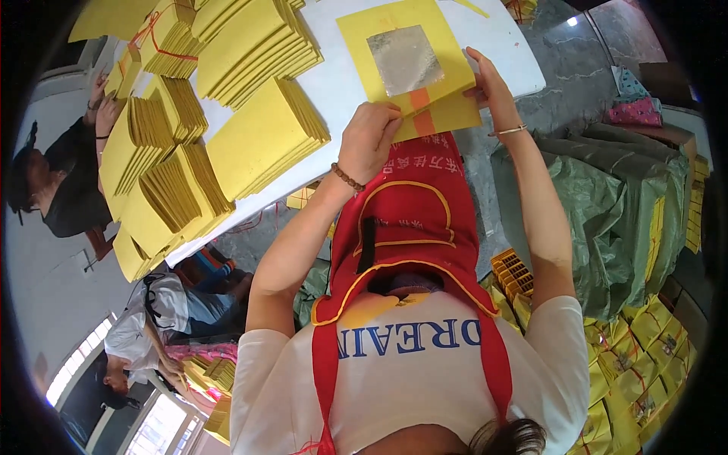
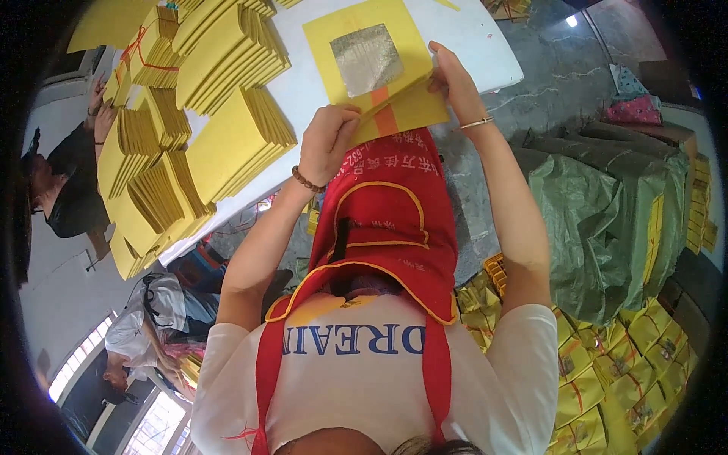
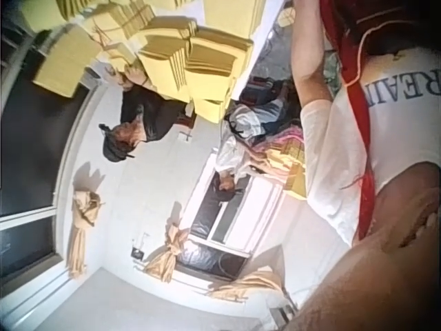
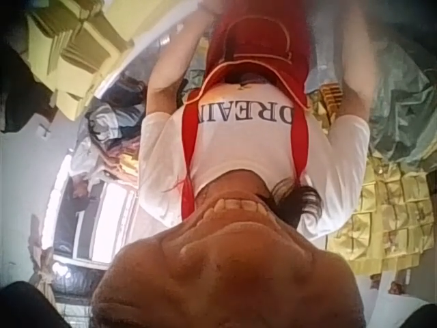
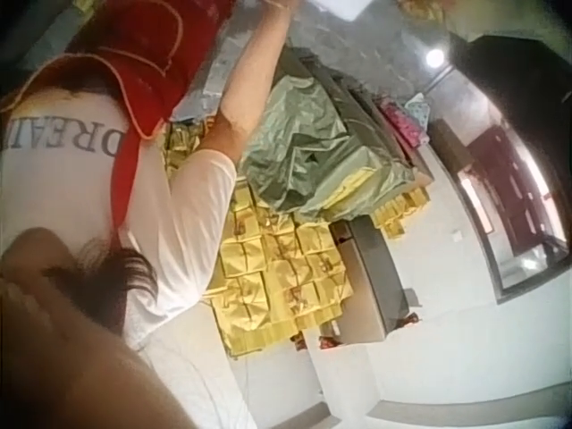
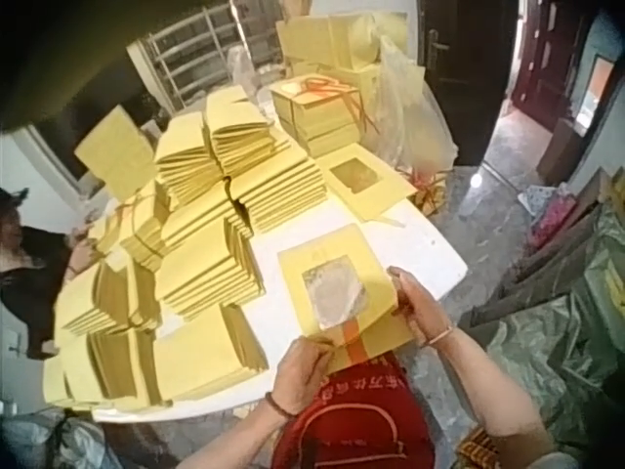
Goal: Folding yellow sheets of joss paper with a silver foil square into stacks.
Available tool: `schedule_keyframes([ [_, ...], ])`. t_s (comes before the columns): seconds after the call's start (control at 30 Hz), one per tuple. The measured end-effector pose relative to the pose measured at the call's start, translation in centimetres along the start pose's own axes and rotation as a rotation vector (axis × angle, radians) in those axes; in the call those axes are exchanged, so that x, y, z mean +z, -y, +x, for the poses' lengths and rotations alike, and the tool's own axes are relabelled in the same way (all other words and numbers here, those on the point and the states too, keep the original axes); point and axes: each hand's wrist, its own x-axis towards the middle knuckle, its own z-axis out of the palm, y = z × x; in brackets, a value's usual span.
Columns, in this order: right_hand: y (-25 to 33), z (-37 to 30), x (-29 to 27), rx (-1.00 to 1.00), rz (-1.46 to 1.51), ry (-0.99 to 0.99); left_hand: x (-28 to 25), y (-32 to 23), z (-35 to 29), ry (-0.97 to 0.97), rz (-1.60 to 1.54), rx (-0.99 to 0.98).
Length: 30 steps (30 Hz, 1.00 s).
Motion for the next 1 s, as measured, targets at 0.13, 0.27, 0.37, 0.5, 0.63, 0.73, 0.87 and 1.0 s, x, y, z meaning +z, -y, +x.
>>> schedule_keyframes([
  [0.13, 0.1, 0.1, -0.4, 0.016, 0.007, 0.029, 0.0, -0.3, 0.3, 0.026, 0.002, 0.0],
  [0.27, 0.4, 0.0, -0.5, 0.013, -0.014, 0.054, 0.0, -0.1, 0.5, 0.06, -0.033, -0.08],
  [0.37, 0.3, 0.0, 0.0, -0.034, 0.016, 0.058, -0.3, 0.4, 0.5, 0.086, -0.055, -0.141],
  [0.5, 0.2, -0.1, 0.1, -0.071, 0.134, 0.075, -0.2, 0.9, 0.5, 0.113, -0.216, -0.288],
  [0.63, 0.2, -0.3, 0.1, -0.048, 0.103, 0.073, -0.2, 0.6, 0.5, 0.106, -0.213, -0.311],
  [0.73, 0.2, -0.3, 0.0, -0.064, 0.099, 0.071, 0.0, 0.6, 0.5, 0.096, -0.223, -0.324],
  [0.87, 0.0, -0.1, 0.0, -0.058, 0.105, 0.074, 0.1, 1.0, 0.3, 0.076, -0.235, -0.291],
  [1.0, 0.3, -0.1, -0.1, -0.024, 0.118, 0.075, 0.2, 1.2, 0.4, 0.073, -0.244, -0.278],
])
